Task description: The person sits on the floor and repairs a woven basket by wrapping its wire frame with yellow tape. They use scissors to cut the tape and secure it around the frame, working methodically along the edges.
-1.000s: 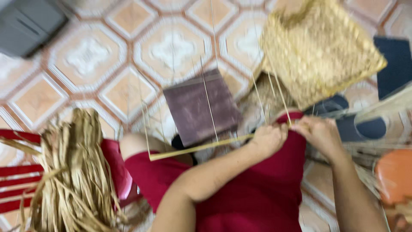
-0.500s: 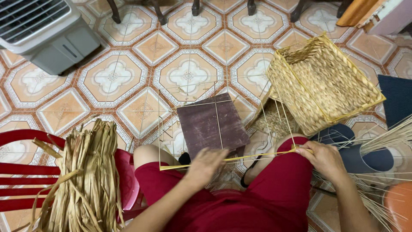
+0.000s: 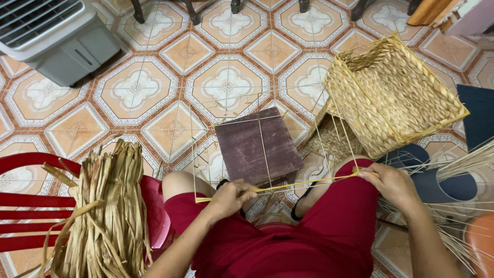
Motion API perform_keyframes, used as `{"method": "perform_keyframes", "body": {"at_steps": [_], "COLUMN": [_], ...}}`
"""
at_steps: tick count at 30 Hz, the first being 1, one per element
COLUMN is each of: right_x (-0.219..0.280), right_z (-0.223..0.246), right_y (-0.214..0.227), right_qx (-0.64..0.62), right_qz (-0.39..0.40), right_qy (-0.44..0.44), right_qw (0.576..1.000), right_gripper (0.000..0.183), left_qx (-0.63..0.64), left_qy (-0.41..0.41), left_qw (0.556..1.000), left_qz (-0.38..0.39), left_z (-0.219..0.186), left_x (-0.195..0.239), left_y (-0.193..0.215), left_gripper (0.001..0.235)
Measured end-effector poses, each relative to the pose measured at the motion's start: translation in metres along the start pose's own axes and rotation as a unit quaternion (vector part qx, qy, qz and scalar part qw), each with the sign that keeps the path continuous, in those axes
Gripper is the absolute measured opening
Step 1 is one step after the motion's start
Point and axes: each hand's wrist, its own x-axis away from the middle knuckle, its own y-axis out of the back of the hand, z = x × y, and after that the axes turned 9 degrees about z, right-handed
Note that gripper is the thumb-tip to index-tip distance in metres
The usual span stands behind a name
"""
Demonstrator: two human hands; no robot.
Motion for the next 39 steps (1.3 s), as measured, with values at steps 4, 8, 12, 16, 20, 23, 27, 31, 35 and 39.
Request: {"method": "perform_keyframes", "body": {"at_steps": [4,8,12,16,20,23,27,31,35,39], "right_x": [0.005,0.007,0.008,0.005,0.007,0.012,0.01,0.007,0.019,0.019], "right_z": [-0.001,0.003,0.003,0.0,-0.01,-0.019,-0.019,-0.002,0.027,0.064], "right_y": [-0.004,-0.003,-0.002,-0.004,-0.006,-0.007,0.002,0.022,0.049,0.077], "right_qx": [0.002,-0.021,0.005,0.04,0.068,0.055,0.013,-0.063,-0.183,-0.147], "right_qz": [-0.009,0.005,-0.015,-0.029,-0.066,-0.054,-0.038,0.016,0.048,-0.006], "right_qy": [0.018,0.005,0.044,0.076,0.133,0.146,0.195,0.279,0.379,0.458], "right_qw": [1.0,1.0,0.999,0.996,0.987,0.986,0.98,0.958,0.906,0.877], "right_gripper": [0.042,0.042,0.043,0.041,0.036,0.03,0.03,0.027,0.026,0.03], "left_qx": [-0.216,-0.353,-0.352,-0.279,-0.309,-0.301,-0.313,-0.29,-0.239,-0.212], "left_qy": [-0.066,0.081,-0.174,-0.229,-0.198,-0.15,-0.178,-0.223,-0.225,-0.284], "left_qw": [0.973,0.93,0.912,0.929,0.929,0.942,0.933,0.93,0.943,0.929], "left_qz": [-0.047,0.06,-0.115,-0.078,-0.056,0.009,0.025,-0.02,-0.057,-0.105], "left_z": [-0.02,-0.041,-0.069,-0.109,-0.131,-0.128,-0.122,-0.147,-0.187,-0.212], "left_x": [-0.004,-0.01,-0.037,-0.102,-0.176,-0.201,-0.185,-0.142,-0.106,-0.081], "left_y": [-0.012,-0.014,-0.041,-0.112,-0.166,-0.181,-0.16,-0.115,-0.065,-0.016], "left_gripper": [0.031,0.041,0.051,0.047,0.026,0.021,0.016,0.019,0.028,0.028]}}
